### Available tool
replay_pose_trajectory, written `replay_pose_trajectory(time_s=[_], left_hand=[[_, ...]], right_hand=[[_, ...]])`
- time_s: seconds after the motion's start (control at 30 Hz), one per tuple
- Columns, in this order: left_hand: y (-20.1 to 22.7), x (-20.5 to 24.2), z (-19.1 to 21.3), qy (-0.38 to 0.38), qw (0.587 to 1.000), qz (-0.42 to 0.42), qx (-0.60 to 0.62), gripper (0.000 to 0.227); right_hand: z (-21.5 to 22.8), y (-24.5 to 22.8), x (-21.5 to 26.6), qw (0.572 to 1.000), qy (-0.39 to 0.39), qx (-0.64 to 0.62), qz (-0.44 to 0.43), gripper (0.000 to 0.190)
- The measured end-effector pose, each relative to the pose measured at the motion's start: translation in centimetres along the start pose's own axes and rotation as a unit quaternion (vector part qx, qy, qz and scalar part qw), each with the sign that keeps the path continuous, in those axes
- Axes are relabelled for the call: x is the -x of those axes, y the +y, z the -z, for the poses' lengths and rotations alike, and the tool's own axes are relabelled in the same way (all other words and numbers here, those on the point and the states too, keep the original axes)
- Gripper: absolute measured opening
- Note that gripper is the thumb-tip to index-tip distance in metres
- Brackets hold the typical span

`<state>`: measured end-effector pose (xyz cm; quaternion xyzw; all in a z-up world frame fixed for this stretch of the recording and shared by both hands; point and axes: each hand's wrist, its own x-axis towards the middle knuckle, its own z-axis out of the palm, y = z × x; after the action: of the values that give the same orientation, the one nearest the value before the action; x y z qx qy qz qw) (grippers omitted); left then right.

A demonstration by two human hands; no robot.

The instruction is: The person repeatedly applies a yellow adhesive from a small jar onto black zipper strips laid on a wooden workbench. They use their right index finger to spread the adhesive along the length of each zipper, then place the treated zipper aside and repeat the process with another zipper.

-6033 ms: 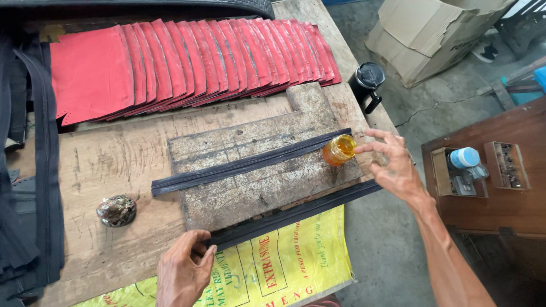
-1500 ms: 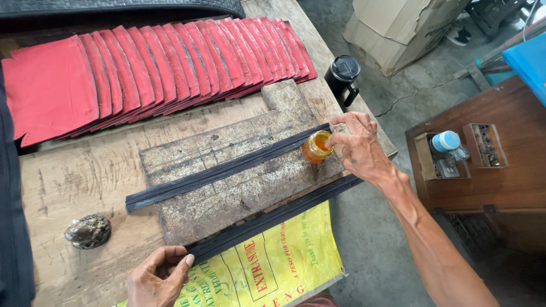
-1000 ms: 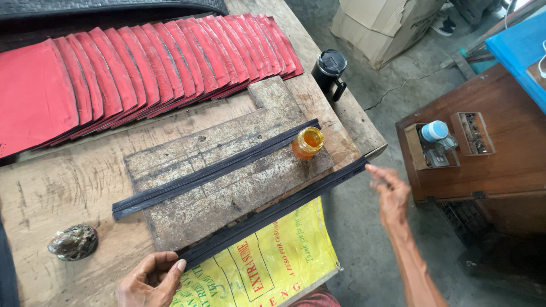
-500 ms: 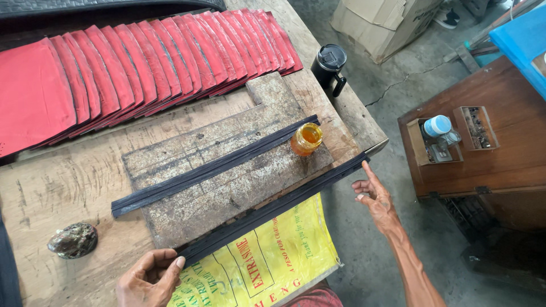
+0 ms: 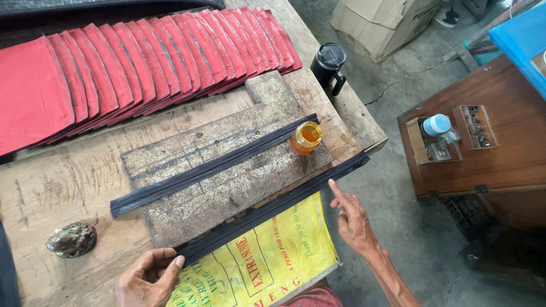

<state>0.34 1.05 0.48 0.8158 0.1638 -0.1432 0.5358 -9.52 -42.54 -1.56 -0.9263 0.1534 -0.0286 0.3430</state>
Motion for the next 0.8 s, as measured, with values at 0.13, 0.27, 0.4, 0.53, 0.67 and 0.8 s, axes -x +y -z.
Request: replay_pose_trajectory(time_s=[0.13,0.27,0.4,0.53,0.67,0.8], left_hand=[[0.2,0.0,0.1,-0.001,1.000,0.016,-0.016,0.024],[0.2,0.0,0.3,-0.006,1.000,0.005,-0.016,0.024],[0.2,-0.1,0.3,-0.006,1.000,0.013,-0.012,0.024],[0.1,-0.1,0.2,-0.005,1.000,0.016,-0.010,0.024],[0.0,-0.2,0.3,-0.007,1.000,0.016,-0.021,0.024],[-0.1,-0.1,0.2,-0.008,1.000,0.012,-0.016,0.025]], right_hand=[[-0.4,-1.3,0.5,0.993,0.000,0.077,0.092,0.095],[-0.2,-0.6,0.2,0.984,-0.004,0.130,0.121,0.090],[2.1,1.7,-1.2,0.984,0.054,0.122,0.116,0.083],[4.2,3.1,-2.5,0.978,0.096,0.165,0.078,0.082],[4.6,2.5,-2.9,0.974,0.100,0.182,0.089,0.083],[4.7,1.9,-2.6,0.972,0.098,0.197,0.083,0.080]])
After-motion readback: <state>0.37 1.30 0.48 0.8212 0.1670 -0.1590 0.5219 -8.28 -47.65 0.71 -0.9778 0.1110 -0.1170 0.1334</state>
